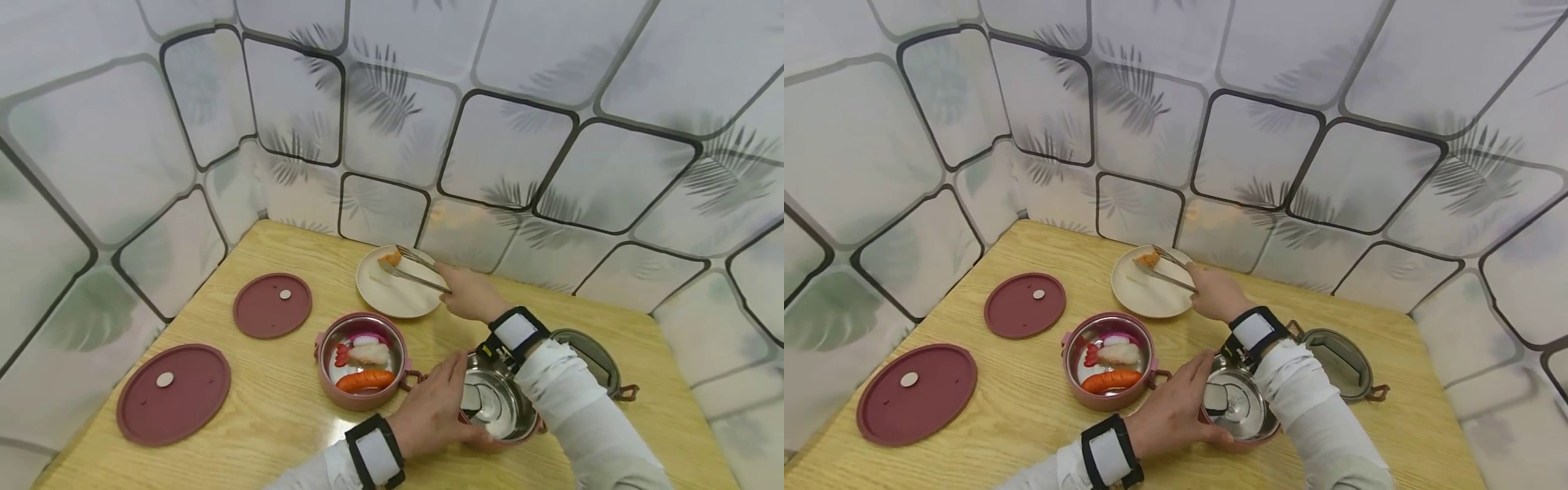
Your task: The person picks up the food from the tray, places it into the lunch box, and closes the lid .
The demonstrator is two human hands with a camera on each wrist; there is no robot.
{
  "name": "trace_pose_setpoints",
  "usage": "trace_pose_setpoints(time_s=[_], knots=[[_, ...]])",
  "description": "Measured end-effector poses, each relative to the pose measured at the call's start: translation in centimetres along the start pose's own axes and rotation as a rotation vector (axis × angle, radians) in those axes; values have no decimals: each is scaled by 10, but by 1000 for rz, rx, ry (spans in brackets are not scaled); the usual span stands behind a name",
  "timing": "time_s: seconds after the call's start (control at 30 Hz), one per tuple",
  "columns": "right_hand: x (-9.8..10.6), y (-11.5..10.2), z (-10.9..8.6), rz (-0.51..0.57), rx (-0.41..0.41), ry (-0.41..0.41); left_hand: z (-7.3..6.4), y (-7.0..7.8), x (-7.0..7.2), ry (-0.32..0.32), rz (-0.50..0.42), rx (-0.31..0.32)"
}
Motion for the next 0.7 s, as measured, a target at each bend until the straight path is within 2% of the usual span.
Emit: trace_pose_setpoints(time_s=[0.33,0.57,0.7], knots=[[-17,4,10,-155,-48,-21,0,-1,-2,0,9,-1],[-18,6,5,-140,-61,-7,1,-2,-2,0,-7,-3],[-17,8,0,-141,-37,21,1,-4,-2,-3,-3,0]])
Point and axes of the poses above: each hand's wrist, its own z-axis towards the middle knuckle, its own x-axis out of the back of the hand, y = z × x, the point moved 7 cm from there along z, towards the middle knuckle, and after that the axes turned 8 degrees about -y, right-handed, at the moved point
